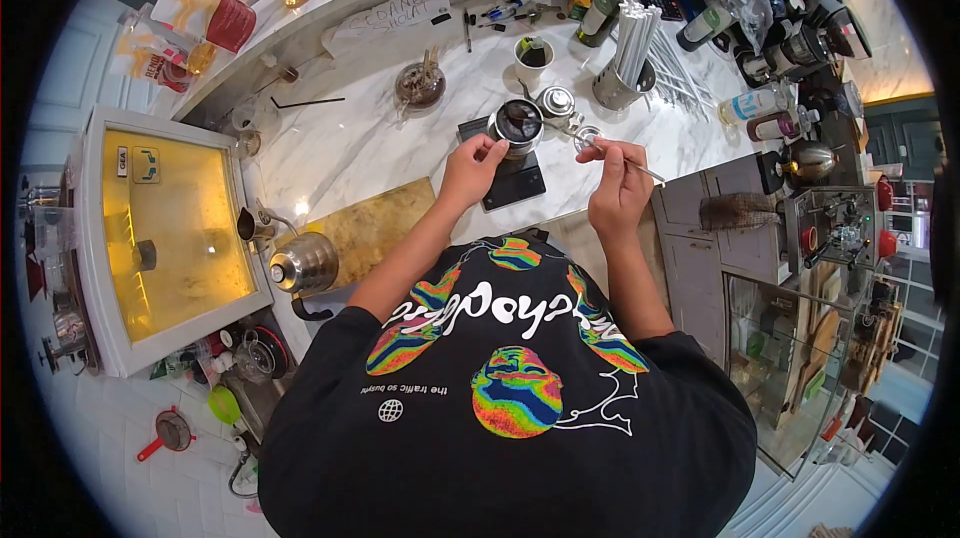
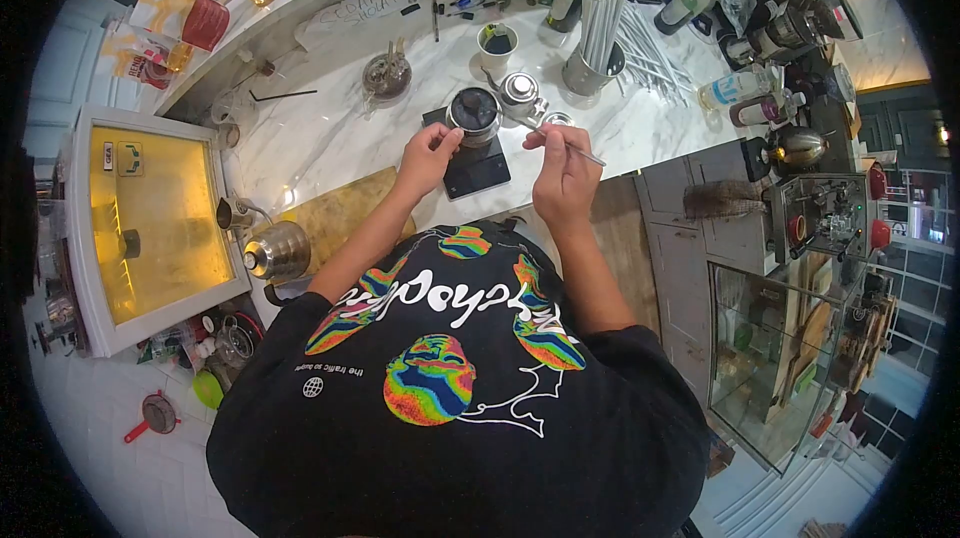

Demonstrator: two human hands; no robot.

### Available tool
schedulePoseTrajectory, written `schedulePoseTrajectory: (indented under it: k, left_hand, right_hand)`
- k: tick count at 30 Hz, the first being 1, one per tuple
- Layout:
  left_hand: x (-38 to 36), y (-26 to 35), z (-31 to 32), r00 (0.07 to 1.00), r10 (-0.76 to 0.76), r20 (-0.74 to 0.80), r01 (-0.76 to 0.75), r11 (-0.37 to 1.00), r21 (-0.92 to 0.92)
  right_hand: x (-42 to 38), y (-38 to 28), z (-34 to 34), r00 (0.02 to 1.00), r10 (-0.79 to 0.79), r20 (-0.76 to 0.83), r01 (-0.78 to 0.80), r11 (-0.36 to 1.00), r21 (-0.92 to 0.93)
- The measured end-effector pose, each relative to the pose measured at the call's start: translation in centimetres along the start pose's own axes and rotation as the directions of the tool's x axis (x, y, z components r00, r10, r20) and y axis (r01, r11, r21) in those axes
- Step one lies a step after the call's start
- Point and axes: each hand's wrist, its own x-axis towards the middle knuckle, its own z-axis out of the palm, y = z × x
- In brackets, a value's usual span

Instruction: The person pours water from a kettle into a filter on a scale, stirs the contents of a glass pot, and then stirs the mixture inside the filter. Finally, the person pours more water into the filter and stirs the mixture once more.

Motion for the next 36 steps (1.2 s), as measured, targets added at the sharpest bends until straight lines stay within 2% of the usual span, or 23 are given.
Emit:
schedulePoseTrajectory:
  k: [11, 18, 23, 29, 36]
  left_hand:
    - [-0.1, 0.5, -0.1, 1.0, -0.016, 0.002, 0.016, 1.0, 0.017]
    - [-0.2, 0.3, -0.1, 1.0, -0.005, 0.002, 0.005, 1.0, -0.011]
    - [-0.2, 0.2, 0.1, 1.0, -0.012, 0.001, 0.012, 1.0, 0.012]
    - [0.0, -0.3, 0.2, 1.0, 0.0, -0.008, 0.0, 1.0, -0.017]
    - [-0.2, 0.2, 0.0, 1.0, 0.0, -0.005, 0.0, 1.0, 0.006]
  right_hand:
    - [-0.4, 0.0, -0.4, 0.999, 0.023, 0.034, -0.023, 1.0, 0.003]
    - [0.0, 0.0, -1.3, 0.999, 0.03, -0.013, -0.03, 1.0, 0.0]
    - [-0.7, 0.0, -0.7, 0.999, 0.018, 0.044, -0.018, 1.0, -0.002]
    - [0.1, 0.6, -0.7, 1.0, 0.028, -0.01, -0.028, 0.999, 0.035]
    - [-0.8, 0.3, -0.7, 0.998, 0.034, 0.048, -0.035, 0.999, 0.017]
